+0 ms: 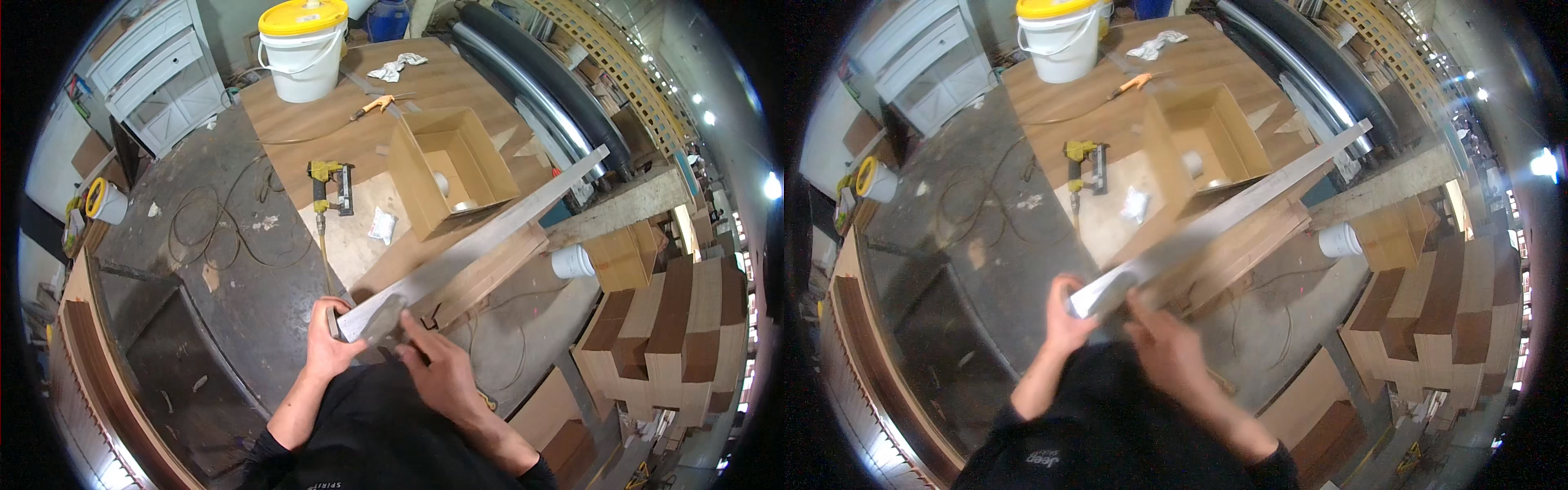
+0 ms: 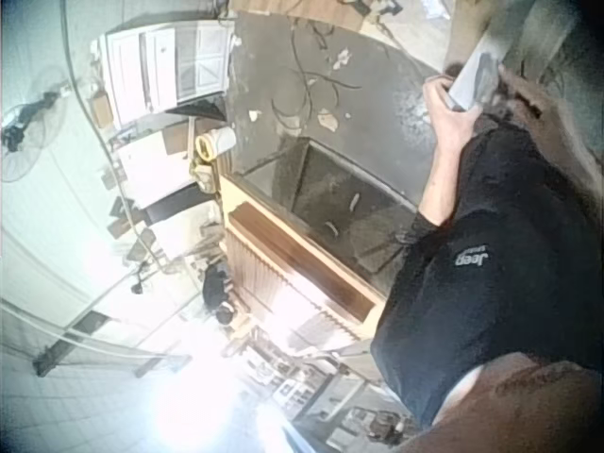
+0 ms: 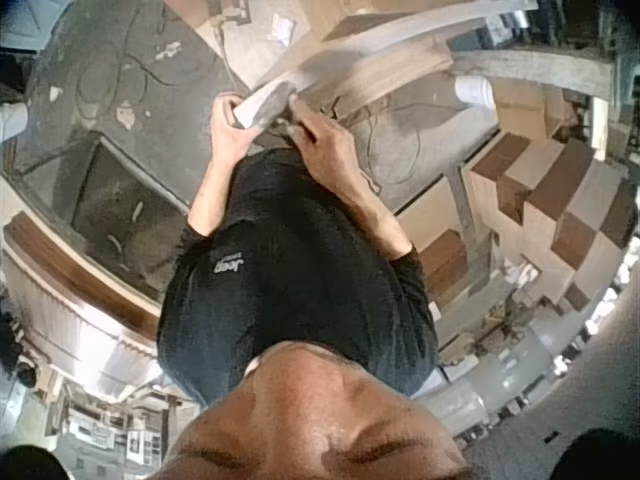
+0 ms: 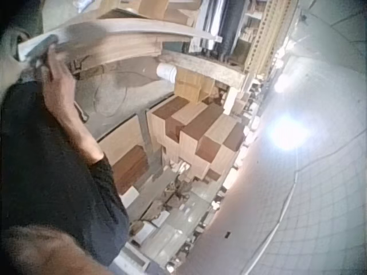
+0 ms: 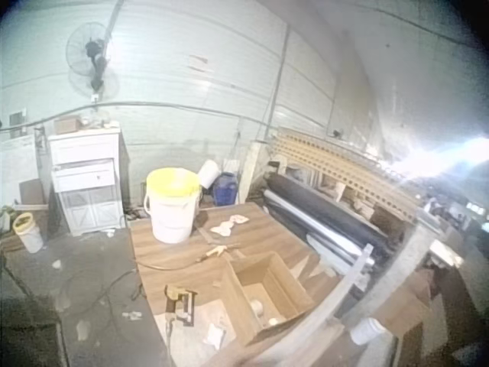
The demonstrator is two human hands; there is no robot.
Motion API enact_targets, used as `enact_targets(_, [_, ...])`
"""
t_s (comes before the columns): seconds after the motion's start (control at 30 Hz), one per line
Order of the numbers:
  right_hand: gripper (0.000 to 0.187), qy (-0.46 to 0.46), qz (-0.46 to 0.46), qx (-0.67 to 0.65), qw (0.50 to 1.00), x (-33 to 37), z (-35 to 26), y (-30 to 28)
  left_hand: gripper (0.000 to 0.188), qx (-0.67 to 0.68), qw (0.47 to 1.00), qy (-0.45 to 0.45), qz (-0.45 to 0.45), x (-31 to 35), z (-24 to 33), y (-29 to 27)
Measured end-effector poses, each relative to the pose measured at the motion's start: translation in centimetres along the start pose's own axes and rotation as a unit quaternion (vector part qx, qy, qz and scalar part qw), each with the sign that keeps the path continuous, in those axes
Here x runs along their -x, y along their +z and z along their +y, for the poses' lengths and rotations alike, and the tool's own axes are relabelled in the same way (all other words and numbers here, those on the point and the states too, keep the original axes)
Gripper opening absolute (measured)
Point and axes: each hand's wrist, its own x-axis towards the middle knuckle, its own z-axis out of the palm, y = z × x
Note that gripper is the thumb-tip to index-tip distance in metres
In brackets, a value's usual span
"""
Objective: Use a hammer and nail gun to attach wooden pieces to a long trim component.
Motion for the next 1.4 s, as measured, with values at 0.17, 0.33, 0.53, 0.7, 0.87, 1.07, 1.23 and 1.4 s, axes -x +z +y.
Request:
enact_targets(0.17, [0.049,-0.032,-0.007,-0.004,0.999,0.7,-1.0,0.0,0.053,-0.036,0.999,0.018,0.003,0.1,-1.3,0.4])
enact_targets(0.33, [0.050,-0.012,0.021,0.042,0.999,0.8,0.4,0.7,0.052,-0.022,1.000,-0.006,0.016,0.3,-0.3,0.2])
enact_targets(0.53, [0.048,-0.021,0.035,0.014,0.999,0.6,0.2,-0.6,0.052,-0.015,1.000,0.005,-0.003,0.1,-0.8,0.1])
enact_targets(0.7, [0.049,-0.013,-0.088,0.060,0.994,0.8,-0.1,0.6,0.052,0.020,0.999,-0.033,0.013,0.3,-1.1,0.5])
enact_targets(0.87, [0.033,0.031,0.093,-0.086,0.991,-0.5,2.8,-1.1,0.057,-0.032,0.999,-0.012,0.010,0.0,0.4,0.1])
enact_targets(1.07, [0.034,0.238,0.024,-0.277,0.931,-2.4,3.9,-3.6,0.059,-0.028,1.000,-0.012,-0.003,0.0,0.0,0.0])
enact_targets(1.23, [0.036,0.176,-0.090,-0.139,0.970,-2.6,3.3,-2.2,0.060,-0.004,1.000,-0.004,0.008,0.1,0.0,0.2])
enact_targets(1.4, [0.033,0.158,-0.176,-0.271,0.933,-1.5,5.7,-0.8,0.060,-0.018,1.000,0.002,0.005,0.0,0.1,-0.1])
